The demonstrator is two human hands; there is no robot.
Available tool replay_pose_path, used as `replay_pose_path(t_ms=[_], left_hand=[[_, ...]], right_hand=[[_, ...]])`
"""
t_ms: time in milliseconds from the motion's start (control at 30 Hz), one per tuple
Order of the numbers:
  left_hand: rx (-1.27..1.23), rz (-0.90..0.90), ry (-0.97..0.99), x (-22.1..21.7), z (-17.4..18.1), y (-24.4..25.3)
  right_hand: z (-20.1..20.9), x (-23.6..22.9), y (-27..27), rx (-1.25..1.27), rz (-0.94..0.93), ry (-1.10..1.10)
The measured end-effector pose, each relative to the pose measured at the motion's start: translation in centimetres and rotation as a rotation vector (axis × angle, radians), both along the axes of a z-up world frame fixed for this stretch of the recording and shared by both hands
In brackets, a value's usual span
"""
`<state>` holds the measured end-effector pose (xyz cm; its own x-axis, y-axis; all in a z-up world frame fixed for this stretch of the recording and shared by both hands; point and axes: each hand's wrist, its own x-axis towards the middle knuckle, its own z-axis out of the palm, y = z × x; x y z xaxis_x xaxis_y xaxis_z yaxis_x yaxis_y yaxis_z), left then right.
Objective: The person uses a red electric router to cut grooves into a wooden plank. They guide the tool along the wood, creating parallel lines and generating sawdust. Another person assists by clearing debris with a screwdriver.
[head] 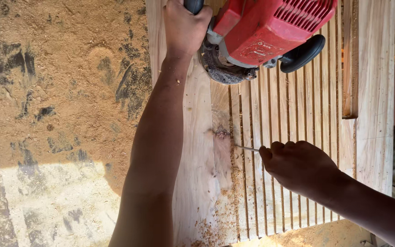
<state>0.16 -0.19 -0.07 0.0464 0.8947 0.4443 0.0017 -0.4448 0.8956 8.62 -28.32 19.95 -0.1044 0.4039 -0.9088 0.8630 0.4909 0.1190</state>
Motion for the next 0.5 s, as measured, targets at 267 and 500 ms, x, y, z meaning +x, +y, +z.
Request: replay_pose_path(t_ms=[267, 500], left_hand=[[0.097, -0.004, -0.024, 0.0, -0.8, 0.0], [0.124, -0.035, 0.089, 0.1, -2.9, 0.6]], right_hand=[[-1.4, 1.9, 3.7, 0.41, -0.054, 0.058], [-2.3, 0.4, 4.0, 0.226, -0.088, -0.003]])
